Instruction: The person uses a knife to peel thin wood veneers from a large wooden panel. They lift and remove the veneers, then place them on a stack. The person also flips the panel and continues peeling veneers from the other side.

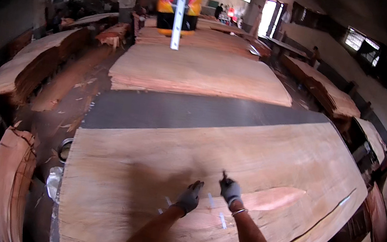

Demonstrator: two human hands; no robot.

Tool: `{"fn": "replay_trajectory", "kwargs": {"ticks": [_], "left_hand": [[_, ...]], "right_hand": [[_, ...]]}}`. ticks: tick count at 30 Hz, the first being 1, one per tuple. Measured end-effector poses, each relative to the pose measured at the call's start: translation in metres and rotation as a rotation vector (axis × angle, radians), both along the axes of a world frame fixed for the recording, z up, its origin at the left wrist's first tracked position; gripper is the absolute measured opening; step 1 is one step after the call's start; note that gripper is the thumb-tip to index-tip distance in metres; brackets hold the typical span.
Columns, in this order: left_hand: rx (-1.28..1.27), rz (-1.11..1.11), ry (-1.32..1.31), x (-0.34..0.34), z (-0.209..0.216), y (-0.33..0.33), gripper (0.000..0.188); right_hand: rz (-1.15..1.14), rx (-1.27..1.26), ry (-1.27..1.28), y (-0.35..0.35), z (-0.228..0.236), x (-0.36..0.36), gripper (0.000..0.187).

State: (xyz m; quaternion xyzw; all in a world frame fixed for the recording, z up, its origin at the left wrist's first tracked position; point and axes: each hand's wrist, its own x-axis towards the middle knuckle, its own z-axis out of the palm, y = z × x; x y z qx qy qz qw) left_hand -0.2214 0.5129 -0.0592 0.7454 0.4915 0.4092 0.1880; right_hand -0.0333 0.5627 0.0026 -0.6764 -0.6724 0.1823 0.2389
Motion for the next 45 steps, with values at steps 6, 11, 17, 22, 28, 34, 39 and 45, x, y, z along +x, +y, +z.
{"fn": "replay_trajectory", "kwargs": {"ticks": [6,11,17,22,28,34,39,45], "left_hand": [[-0.072,0.025,-0.079,-0.025,0.071,-0.055,0.051],[0.117,-0.037,-0.174,-0.014,0.131,-0.079,0.046],[0.098,0.143,-0.683,-0.102,0.174,-0.058,0.037],[0.22,0.008,-0.882,-0.165,0.36,-0.055,0.031],[-0.085,-0.199,-0.708,-0.148,0.496,-0.122,0.019],[0.01,-0.114,-0.626,-0.112,0.496,-0.149,0.018],[0.038,-0.182,-0.701,-0.087,0.479,-0.166,0.027],[-0.149,-0.086,-0.469,0.046,0.365,-0.227,0.02]], "right_hand": [[0.284,0.122,0.971,0.012,0.276,-0.114,0.05],[0.659,0.13,1.087,-0.014,0.404,-0.203,0.035],[0.596,0.141,1.185,-0.042,0.421,-0.26,0.019],[0.564,0.038,1.069,-0.095,0.364,-0.209,0.017],[0.549,-0.241,1.003,-0.184,0.3,-0.163,0.021],[0.52,-0.252,1.109,-0.207,0.269,-0.102,0.03],[0.332,-0.393,1.311,-0.224,0.243,-0.066,0.032],[0.241,0.366,1.058,-0.281,0.209,0.04,0.031]]}}
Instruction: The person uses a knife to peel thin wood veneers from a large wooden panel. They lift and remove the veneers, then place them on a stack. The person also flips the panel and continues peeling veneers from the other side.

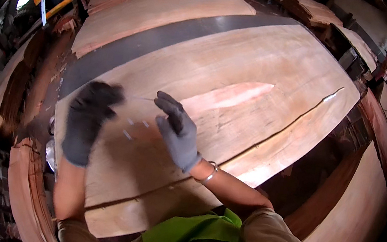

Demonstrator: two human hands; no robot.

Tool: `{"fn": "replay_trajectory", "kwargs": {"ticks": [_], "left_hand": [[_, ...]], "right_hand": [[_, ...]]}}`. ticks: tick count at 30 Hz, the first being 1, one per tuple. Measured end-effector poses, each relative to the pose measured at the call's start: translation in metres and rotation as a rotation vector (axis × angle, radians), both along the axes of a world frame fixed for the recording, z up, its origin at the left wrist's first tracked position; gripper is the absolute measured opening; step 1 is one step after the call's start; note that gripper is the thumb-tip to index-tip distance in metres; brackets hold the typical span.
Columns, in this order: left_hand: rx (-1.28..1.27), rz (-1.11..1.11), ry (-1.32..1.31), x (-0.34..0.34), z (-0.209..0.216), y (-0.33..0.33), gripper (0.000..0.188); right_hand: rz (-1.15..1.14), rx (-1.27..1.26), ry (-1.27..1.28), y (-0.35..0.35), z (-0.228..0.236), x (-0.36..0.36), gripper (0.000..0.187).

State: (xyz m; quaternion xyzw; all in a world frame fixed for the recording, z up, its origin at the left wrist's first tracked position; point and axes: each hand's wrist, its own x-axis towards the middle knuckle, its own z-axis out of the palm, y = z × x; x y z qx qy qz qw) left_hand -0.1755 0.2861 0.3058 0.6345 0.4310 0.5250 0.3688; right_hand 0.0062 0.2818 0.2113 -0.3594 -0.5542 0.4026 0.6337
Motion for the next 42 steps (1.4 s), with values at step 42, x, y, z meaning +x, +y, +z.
{"fn": "replay_trajectory", "kwargs": {"ticks": [42], "left_hand": [[0.253,0.101,0.974,0.27,-0.4,0.286,0.032]], "right_hand": [[0.225,-1.025,-0.21,0.301,-0.257,0.264,0.067]]}}
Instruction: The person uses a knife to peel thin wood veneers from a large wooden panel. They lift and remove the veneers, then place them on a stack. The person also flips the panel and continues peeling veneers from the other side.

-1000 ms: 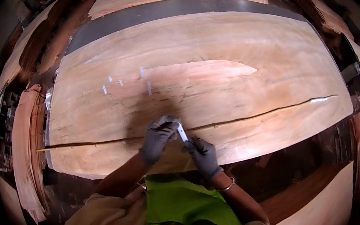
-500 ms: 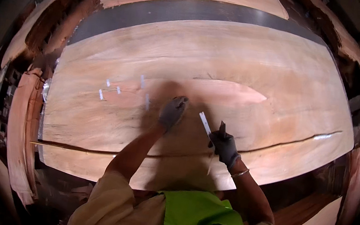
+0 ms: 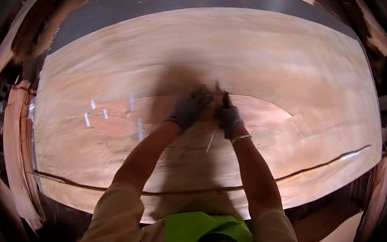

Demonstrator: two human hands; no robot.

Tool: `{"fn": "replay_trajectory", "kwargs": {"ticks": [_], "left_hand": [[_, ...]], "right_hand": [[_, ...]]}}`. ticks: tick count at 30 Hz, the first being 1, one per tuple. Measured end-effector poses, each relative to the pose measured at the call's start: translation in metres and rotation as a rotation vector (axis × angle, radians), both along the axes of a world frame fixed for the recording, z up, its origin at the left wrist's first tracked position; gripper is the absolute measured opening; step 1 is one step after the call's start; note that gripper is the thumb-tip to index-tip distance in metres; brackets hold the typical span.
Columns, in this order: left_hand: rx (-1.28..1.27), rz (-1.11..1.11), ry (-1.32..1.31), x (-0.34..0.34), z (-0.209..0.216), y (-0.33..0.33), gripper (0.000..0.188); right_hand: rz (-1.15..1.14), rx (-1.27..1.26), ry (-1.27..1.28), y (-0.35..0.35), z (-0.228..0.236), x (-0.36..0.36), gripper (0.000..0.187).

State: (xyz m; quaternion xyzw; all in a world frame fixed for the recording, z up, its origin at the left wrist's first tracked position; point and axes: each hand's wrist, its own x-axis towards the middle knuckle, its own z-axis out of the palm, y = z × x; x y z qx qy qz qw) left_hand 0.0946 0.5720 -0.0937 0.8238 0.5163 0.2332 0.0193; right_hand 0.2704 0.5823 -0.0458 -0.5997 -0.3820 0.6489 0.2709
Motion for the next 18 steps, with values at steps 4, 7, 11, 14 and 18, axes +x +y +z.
{"fn": "replay_trajectory", "kwargs": {"ticks": [4,7,11,14,18], "left_hand": [[-0.191,0.118,-0.014,0.013,-0.01,0.01,0.03],[-0.052,0.01,0.085,0.01,-0.001,0.009,0.031],[-0.274,0.088,-0.032,0.003,-0.002,0.006,0.035],[-0.322,0.127,-0.056,0.039,0.022,0.022,0.032],[0.12,-0.11,0.246,0.124,0.036,0.045,0.037]], "right_hand": [[0.005,-0.076,0.074,-0.012,0.0,0.008,0.061],[0.071,-0.142,0.018,-0.051,-0.004,0.011,0.028],[0.005,-0.003,0.073,-0.037,0.016,0.043,0.023],[-0.133,-0.028,-0.015,0.022,0.009,0.101,0.014],[-0.16,0.087,-0.115,0.051,-0.012,0.135,0.052]]}}
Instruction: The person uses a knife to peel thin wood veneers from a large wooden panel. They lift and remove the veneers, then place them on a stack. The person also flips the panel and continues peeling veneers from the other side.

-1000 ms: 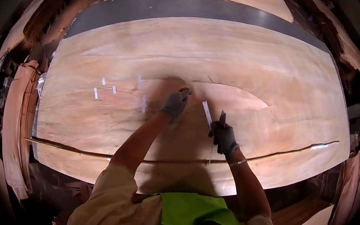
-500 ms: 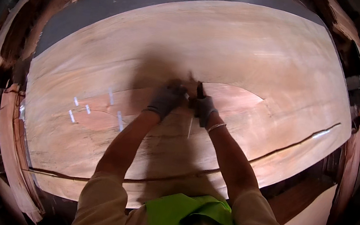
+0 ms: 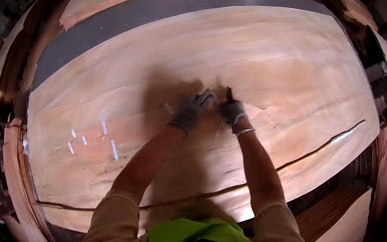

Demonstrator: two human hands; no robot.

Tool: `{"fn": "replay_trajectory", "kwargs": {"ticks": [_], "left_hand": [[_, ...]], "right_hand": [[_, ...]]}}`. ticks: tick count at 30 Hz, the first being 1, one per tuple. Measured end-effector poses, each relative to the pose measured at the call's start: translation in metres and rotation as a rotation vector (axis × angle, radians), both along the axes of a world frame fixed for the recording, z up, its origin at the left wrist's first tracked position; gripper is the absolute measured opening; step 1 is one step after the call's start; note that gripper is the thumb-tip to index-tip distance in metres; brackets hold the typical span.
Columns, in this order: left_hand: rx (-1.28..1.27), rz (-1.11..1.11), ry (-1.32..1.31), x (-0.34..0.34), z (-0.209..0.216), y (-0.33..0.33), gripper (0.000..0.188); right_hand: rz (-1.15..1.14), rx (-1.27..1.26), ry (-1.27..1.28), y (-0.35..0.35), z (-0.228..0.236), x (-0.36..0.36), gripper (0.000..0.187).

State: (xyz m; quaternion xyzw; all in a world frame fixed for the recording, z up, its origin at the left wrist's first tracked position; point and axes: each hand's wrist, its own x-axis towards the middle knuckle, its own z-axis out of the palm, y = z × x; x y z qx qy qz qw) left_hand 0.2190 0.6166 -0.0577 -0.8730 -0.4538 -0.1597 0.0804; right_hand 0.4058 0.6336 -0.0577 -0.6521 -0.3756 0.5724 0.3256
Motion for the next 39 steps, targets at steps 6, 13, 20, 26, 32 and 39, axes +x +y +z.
{"fn": "replay_trajectory", "kwargs": {"ticks": [6,13,20,26,32,39], "left_hand": [[-0.07,-0.042,0.128,0.02,-0.048,0.011,0.043],[-0.121,-0.054,0.137,0.027,-0.032,0.008,0.044],[-0.138,-0.185,0.009,0.091,0.005,0.018,0.044],[-0.176,-0.33,0.277,0.153,-0.011,0.012,0.051],[-0.269,-0.258,0.313,0.158,-0.006,0.01,0.052],[-0.337,-0.248,-0.428,0.103,-0.012,0.037,0.048]], "right_hand": [[0.01,-0.086,0.244,-0.033,0.01,0.012,0.07],[-0.17,-0.131,0.345,-0.109,0.009,-0.014,0.017],[-0.313,-0.084,0.219,-0.06,0.017,0.128,0.009],[-0.256,-0.139,0.179,-0.05,-0.003,0.146,0.014],[-0.39,-0.198,0.208,-0.095,-0.004,0.12,0.015],[-0.209,-0.146,0.235,-0.112,0.022,0.076,0.015]]}}
